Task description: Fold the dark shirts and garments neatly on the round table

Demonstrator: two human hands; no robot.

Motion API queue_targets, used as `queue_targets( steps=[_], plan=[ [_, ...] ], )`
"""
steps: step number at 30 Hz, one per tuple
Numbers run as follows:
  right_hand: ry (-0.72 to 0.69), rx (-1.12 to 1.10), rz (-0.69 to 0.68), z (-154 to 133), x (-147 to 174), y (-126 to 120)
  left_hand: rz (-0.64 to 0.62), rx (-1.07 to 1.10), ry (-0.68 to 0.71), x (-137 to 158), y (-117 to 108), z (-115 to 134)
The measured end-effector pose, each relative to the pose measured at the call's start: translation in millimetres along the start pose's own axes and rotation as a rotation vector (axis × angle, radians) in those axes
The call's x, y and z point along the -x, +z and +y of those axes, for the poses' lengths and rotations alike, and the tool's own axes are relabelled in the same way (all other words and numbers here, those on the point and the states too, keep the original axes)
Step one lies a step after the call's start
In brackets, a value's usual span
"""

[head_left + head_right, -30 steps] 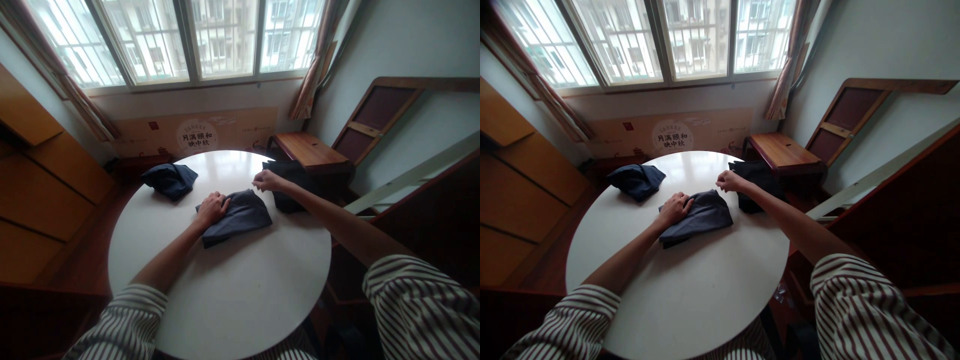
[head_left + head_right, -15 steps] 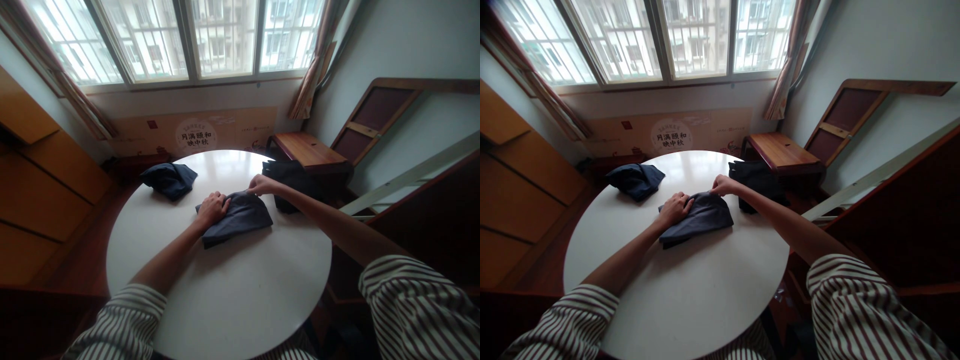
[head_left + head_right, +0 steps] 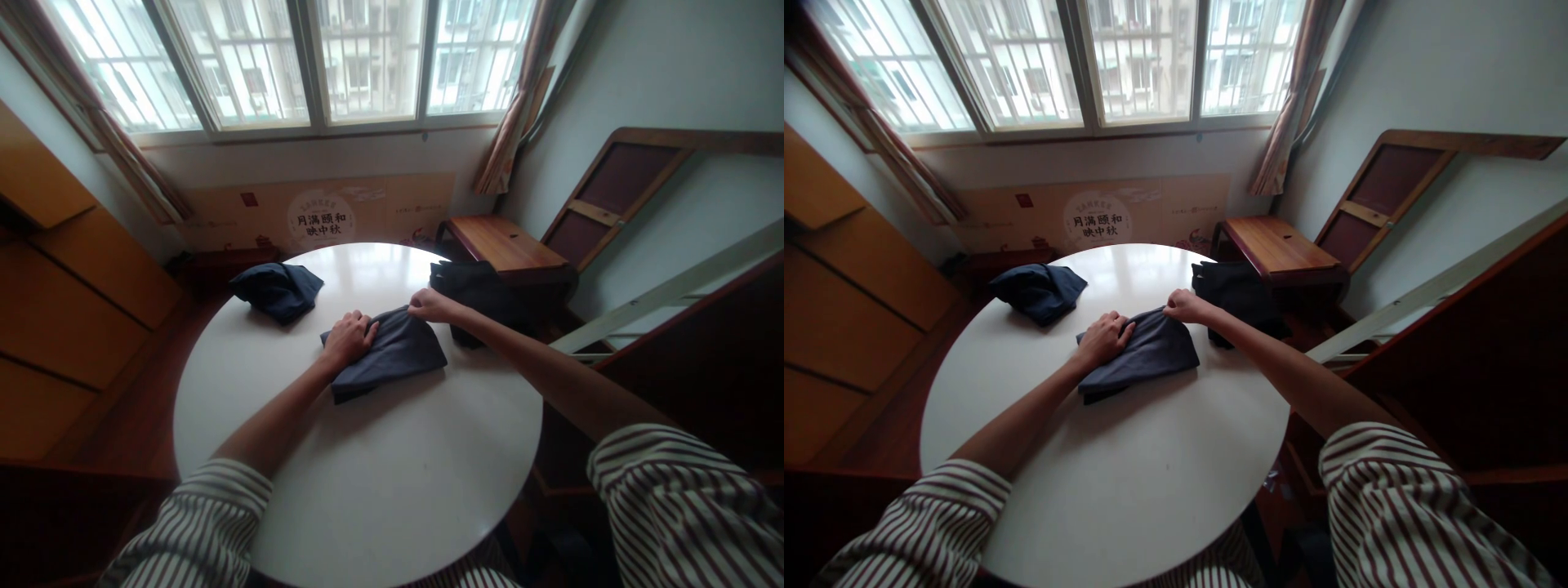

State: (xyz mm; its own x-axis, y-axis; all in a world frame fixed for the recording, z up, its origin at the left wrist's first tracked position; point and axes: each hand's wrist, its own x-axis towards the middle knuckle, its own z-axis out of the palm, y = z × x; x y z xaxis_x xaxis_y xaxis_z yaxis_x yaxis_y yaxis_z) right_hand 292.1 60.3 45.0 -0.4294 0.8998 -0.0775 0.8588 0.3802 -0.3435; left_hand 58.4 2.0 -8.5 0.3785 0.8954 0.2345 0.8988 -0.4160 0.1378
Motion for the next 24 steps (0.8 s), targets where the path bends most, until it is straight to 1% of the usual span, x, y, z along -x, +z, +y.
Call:
queue_targets(
  steps=[3, 6, 11, 15, 24],
  plan=[
    [-0.003, 0.028, 0.024, 1, 1, 5, -0.012, 0.011, -0.018, 0, 0, 0],
    [0.023, 0.037, 0.045, 3, 1, 10, -0.014, 0.008, -0.023, -1, 0, 1],
    [0.096, -0.046, 0.084, 10, -2, 10, -0.006, 0.009, -0.012, -1, 0, 1],
    [0.147, -0.211, 0.081, 13, -1, 9, -0.003, 0.008, -0.011, -1, 1, 1],
    [0.305, -0.666, 0.006, 3, -15, 13, -0.011, -0.008, -0.015, 0, 0, 2]
  ],
)
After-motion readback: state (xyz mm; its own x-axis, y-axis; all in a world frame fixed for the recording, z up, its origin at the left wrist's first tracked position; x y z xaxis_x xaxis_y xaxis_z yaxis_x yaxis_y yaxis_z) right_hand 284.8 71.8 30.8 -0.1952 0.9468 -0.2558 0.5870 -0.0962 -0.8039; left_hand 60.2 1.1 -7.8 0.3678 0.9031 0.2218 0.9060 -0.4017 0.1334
